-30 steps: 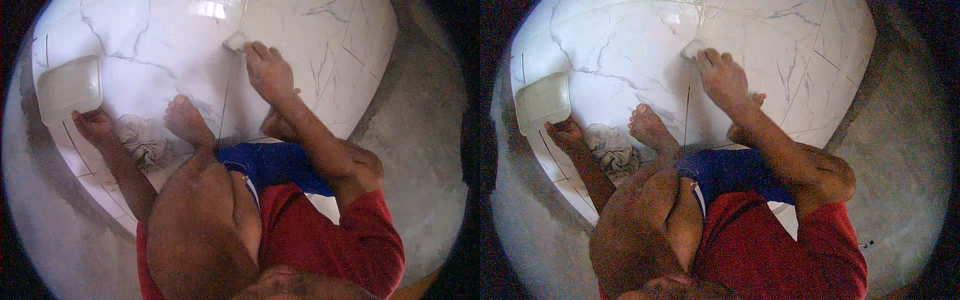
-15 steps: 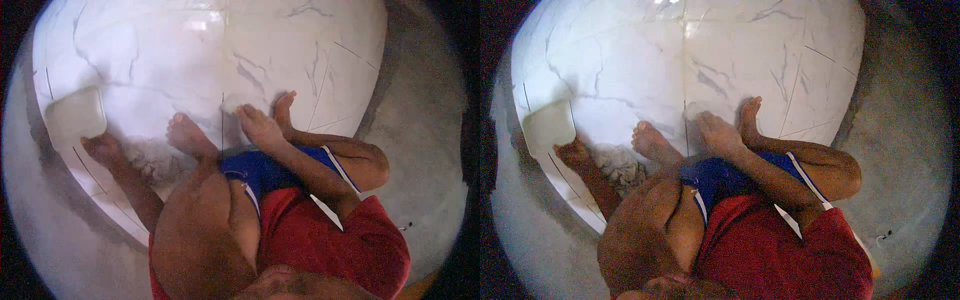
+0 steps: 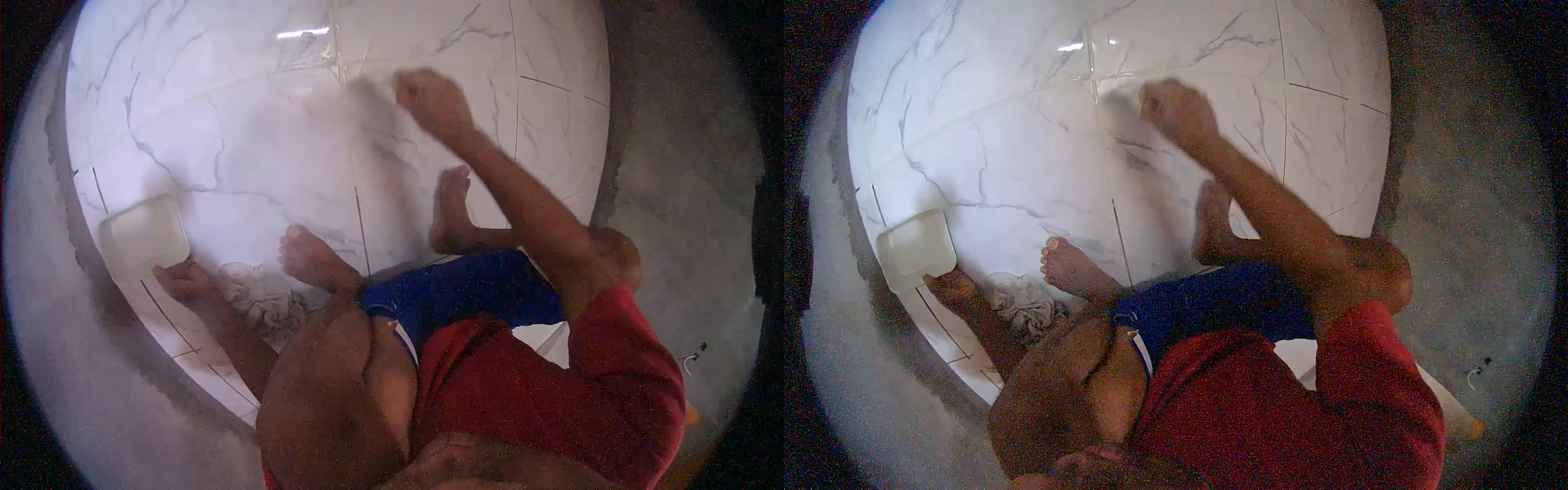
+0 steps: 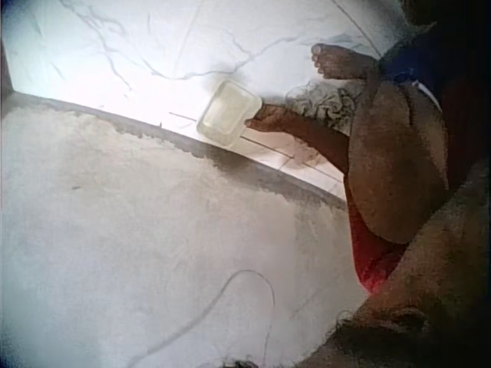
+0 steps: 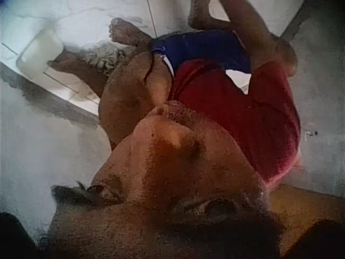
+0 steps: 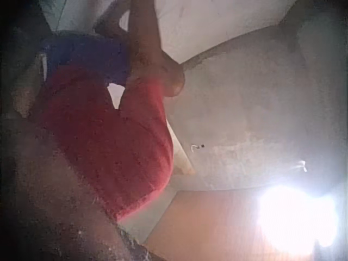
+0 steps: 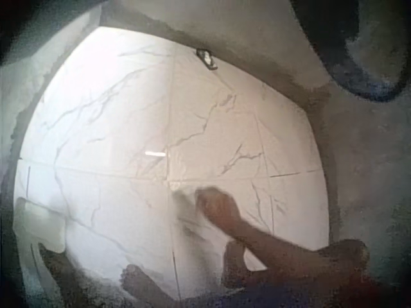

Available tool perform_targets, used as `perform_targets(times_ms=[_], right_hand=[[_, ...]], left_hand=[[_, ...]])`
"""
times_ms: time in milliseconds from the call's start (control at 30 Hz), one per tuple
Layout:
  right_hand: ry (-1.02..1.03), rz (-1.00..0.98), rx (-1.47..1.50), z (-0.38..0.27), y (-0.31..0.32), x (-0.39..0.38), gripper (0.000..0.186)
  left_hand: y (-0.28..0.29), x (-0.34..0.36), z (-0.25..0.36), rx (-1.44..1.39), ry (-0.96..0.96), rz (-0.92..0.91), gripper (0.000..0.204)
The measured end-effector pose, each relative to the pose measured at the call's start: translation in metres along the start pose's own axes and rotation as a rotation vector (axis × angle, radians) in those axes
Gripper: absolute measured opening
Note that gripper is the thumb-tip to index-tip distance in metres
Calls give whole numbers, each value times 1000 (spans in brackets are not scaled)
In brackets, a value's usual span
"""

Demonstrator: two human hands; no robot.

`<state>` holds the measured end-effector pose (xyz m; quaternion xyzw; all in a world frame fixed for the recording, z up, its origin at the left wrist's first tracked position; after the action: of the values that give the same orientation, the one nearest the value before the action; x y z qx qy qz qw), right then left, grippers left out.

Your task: The person applies grout to the gaps between floor tiles using a small scraper, dipping it into a plastic container of white mixture and spreading it along the seams.

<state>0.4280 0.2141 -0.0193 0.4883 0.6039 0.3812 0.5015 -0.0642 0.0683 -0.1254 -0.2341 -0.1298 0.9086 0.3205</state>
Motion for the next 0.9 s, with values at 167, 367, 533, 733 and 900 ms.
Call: perform_targets(times_ms=[167, 367, 533, 733, 900], right_hand=[[155, 140, -117, -4, 23, 103, 33], [135, 87, -298, -11, 18, 138, 32], [179, 56, -325, -5, 3, 104, 28], [297, -53, -317, 6, 3, 58, 25], [314, -97, -343, 45, 15, 46, 25]], left_hand=[[22, 14, -15, 443, -289, -16, 46], [-6, 9, -9, 80, -122, -19, 52], [8, 15, -16, 101, -121, 17, 55], [32, 17, 4, -381, 170, -38, 52], [-5, -1, 10, -546, 267, -6, 53]])
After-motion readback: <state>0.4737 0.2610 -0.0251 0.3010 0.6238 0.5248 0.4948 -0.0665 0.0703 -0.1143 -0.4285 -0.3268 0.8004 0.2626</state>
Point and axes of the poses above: each hand's wrist, its own x-axis towards the middle knuckle, its own y-axis out of the back of the hand, z = x × y, the point moved 1 cm from there along x, towards the middle knuckle, and after that the axes turned 4 degrees about -y, right-handed, at the moved point
